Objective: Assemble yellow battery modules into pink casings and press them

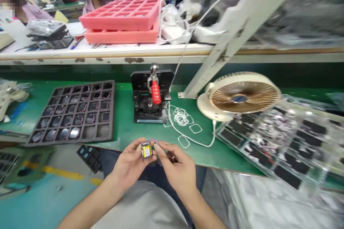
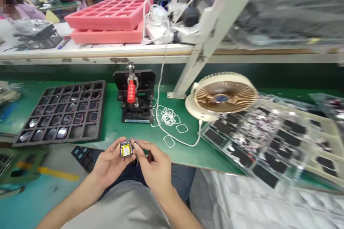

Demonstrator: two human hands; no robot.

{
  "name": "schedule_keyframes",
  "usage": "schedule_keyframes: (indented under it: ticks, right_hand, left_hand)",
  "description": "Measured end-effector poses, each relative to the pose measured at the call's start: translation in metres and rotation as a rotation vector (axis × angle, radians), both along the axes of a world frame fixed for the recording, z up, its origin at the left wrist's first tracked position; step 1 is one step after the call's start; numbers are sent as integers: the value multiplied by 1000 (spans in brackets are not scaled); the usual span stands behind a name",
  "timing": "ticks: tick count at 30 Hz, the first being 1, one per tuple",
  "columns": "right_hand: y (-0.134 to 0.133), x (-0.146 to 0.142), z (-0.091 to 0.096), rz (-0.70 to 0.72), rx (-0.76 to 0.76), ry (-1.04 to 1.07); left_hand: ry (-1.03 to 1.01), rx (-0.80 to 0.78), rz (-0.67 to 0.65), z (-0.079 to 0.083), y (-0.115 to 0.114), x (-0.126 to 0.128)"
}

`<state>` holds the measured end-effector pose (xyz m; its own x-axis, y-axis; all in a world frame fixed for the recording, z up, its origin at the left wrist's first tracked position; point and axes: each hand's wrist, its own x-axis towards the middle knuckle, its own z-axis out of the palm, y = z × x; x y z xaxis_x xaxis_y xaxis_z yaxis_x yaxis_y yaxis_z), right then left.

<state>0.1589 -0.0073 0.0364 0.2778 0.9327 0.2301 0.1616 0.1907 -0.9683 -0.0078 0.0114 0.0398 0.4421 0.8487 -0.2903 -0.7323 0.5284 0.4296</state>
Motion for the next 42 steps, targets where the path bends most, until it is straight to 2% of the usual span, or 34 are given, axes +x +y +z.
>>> schedule_keyframes:
  ticks: [2, 5, 7, 9, 11, 16, 20, 24, 31, 42]
  right_hand:
    - [2, -6, -1, 126, -138, 203]
    - [6, -13, -2, 251, -318, 417]
    - [9, -15, 0, 274, -385, 447]
    - [11, -16, 4, 255, -390, 405]
    - [11, -14, 8, 197, -318, 281]
    - [0, -9, 4, 96, 99, -190]
    - [-5, -10, -6, 98, 286, -332]
    - [-9, -9, -3, 61, 340, -419]
    - [-16, 2, 4, 81, 381, -514]
    - [-12, 4, 5, 149, 421, -574]
  left_hand:
    - [1, -4, 57, 4, 0, -10]
    - [8, -20, 73, 8, 1, -22]
    - [4, -43, 60, 9, 2, -27]
    - [4, -59, 61, 11, 4, -29]
    - [16, -47, 75, 11, 6, -27]
    - [87, 61, 110, 3, 10, -18]
    - [181, 145, 149, -7, 11, -11]
    - [236, 194, 131, -6, 7, -9]
    - [324, 301, 99, 3, -1, -10]
    - [344, 321, 211, -3, -1, -12]
